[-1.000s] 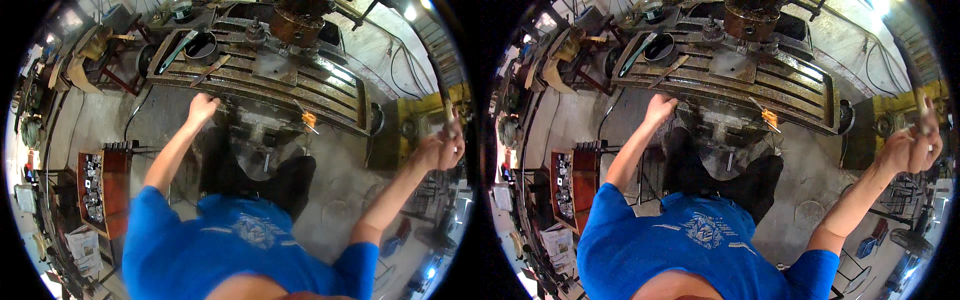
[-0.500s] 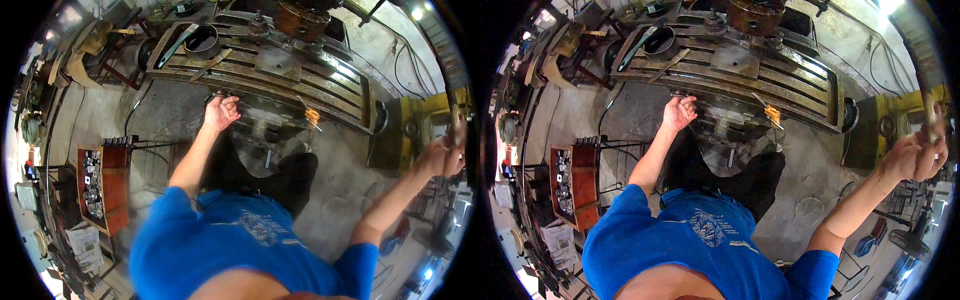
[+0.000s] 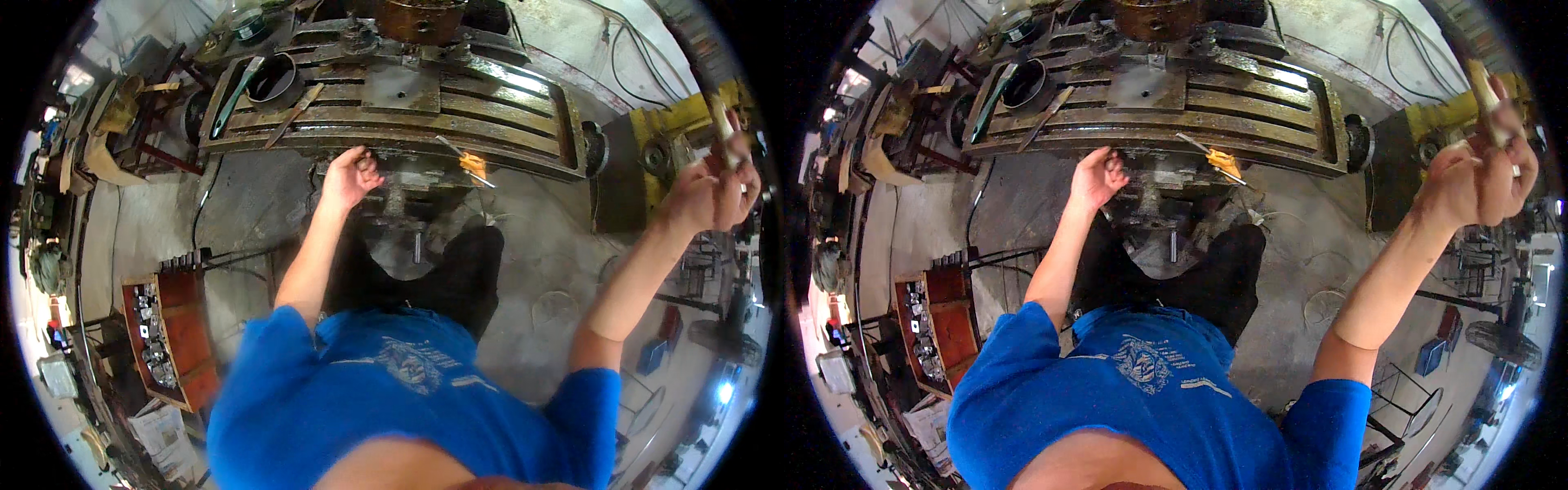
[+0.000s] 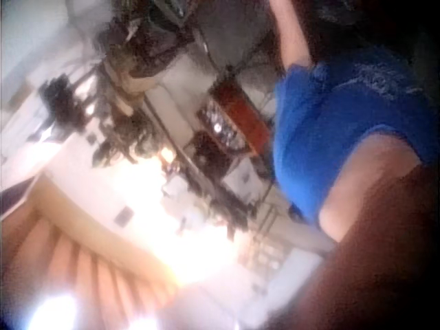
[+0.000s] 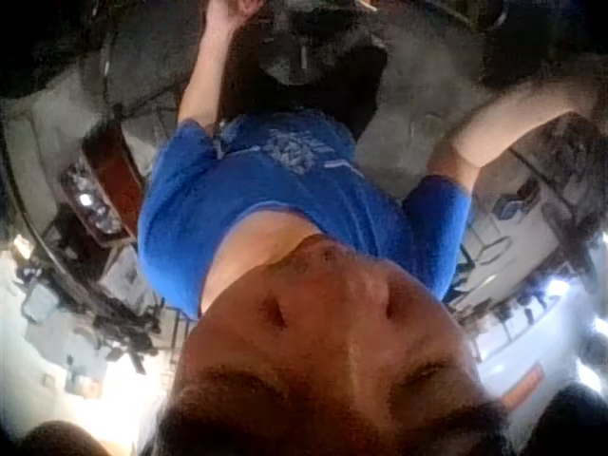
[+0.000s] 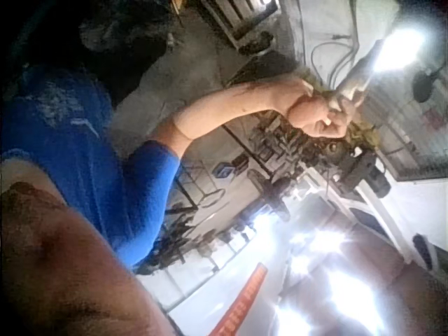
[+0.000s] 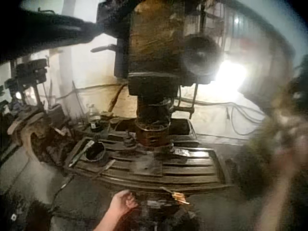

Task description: The person operates a drill press to drill holes into a metal plate. They repeatedly position the plate, lower the drill to create holes, and use a brush to clear metal shavings from the work area.

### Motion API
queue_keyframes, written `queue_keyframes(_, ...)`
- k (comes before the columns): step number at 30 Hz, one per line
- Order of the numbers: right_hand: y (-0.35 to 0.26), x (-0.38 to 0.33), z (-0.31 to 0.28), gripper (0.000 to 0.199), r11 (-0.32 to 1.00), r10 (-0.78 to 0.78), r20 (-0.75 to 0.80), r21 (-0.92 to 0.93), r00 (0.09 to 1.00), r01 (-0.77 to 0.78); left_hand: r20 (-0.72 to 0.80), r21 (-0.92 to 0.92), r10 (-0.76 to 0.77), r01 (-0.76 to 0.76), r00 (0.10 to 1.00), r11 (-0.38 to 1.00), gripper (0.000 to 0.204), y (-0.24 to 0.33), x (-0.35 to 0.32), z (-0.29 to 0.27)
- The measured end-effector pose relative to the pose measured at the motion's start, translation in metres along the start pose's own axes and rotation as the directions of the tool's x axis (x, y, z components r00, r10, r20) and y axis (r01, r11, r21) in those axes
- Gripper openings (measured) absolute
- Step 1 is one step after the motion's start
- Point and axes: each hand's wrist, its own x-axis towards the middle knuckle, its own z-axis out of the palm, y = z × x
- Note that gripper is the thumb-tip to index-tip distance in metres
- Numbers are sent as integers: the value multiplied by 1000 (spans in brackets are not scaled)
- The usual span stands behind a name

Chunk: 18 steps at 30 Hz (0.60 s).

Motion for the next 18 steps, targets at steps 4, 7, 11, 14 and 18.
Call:
queue_keyframes(4, 1, -1, -5, 13, 998, -56, 103, 8, 993, 55, 32, 13, 66, -67, 997, 998, 26, 6, -7, -18)
queue_keyframes(7, 0, -1, -2, 15, 998, 10, 30, 59, 1000, -12, 15, -25, 130, -129, 991, 991, 24, 6, -3, -31)
queue_keyframes(11, 14, 1, -11, 17, 989, -128, 104, 93, 986, 119, -5, 75, 89, -88, 996, 993, 22, 11, -5, -38)
queue_keyframes(14, 8, 1, -7, 18, 964, -243, 145, -74, 959, 255, -165, 362, 81, -16, 983, 932, 23, 19, -7, -34)
queue_keyframes(18, 24, 14, -51, 18, 880, -249, 197, -362, 948, 307, -266, 637, 191, 23, 945, 771, 27, 20, -7, -32)
